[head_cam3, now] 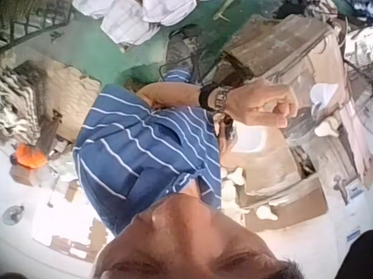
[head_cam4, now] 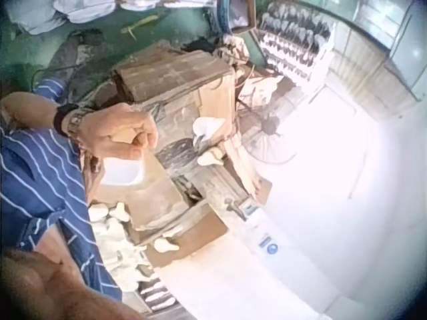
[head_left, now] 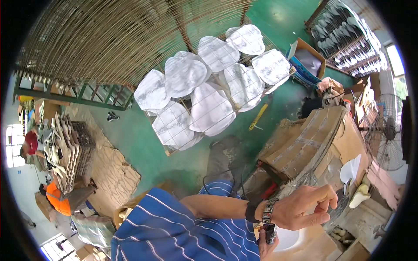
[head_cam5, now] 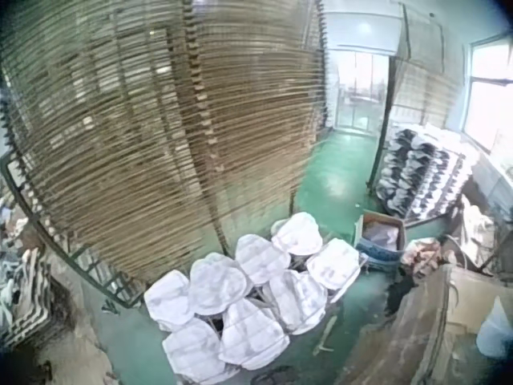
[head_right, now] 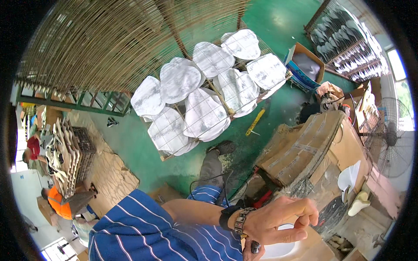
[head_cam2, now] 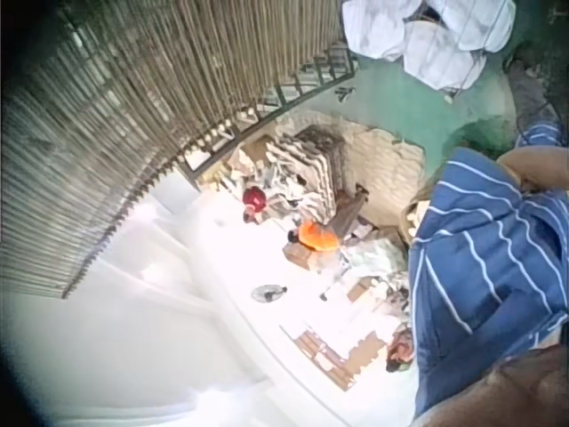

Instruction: The person repeatedly picks up white plastic shoe lasts from a pile, sprays them with a handheld spray gun, and places them onto a drying rack. The process is continuous and repetitive throughout the clip.

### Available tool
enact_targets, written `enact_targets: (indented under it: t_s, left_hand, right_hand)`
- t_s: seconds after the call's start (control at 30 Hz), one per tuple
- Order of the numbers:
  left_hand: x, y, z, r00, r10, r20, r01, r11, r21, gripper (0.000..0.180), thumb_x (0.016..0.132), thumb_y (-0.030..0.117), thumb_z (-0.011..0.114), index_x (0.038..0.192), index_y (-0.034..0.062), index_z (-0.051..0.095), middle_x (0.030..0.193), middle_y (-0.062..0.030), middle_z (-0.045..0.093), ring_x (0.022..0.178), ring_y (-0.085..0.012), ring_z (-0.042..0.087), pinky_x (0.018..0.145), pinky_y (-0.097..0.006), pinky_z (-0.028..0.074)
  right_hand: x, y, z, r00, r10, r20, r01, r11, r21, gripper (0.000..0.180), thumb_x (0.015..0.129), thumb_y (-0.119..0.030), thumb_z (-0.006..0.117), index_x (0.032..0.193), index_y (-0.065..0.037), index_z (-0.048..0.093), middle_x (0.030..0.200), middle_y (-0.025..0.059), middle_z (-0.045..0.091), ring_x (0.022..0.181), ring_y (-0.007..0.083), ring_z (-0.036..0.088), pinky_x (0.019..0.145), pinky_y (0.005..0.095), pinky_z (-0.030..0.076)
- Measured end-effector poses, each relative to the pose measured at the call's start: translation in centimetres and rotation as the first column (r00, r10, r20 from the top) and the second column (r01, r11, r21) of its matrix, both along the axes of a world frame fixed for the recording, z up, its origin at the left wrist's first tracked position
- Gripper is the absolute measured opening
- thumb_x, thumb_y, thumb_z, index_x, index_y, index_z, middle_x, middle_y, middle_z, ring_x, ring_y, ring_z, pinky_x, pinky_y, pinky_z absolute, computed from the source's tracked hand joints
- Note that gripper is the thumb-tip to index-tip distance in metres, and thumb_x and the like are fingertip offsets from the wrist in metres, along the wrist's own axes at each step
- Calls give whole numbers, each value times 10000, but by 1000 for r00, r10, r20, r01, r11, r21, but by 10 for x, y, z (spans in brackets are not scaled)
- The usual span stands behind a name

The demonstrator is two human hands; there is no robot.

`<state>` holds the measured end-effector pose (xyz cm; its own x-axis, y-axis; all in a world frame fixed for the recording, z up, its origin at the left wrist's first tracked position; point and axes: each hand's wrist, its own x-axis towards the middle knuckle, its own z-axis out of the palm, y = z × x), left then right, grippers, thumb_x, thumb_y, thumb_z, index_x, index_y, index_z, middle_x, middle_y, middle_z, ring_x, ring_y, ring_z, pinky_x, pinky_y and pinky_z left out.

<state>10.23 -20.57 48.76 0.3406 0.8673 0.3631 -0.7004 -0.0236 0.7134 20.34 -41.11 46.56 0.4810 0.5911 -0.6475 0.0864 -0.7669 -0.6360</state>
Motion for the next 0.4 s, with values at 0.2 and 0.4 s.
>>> enact_targets:
  t_s: [0.2,0.4]
  left_hand:
    - [19,7,0,989,-121,-85,121,993,-2,261,918,180,640,1057,10,499,704,-38,529,631,-169,539,648,-309,463]
    - [49,57,-55,901,53,-431,77,958,277,296,902,215,670,1115,67,528,749,-61,625,711,-185,616,682,-341,481]
  right_hand:
    - [-1,-2,-1,995,-96,-20,96,995,12,262,891,-160,711,1045,45,660,946,105,680,849,200,597,767,318,485]
    - [10,-12,-4,992,6,125,7,995,-103,383,896,-195,708,1243,-48,641,973,127,675,867,215,595,772,324,490]
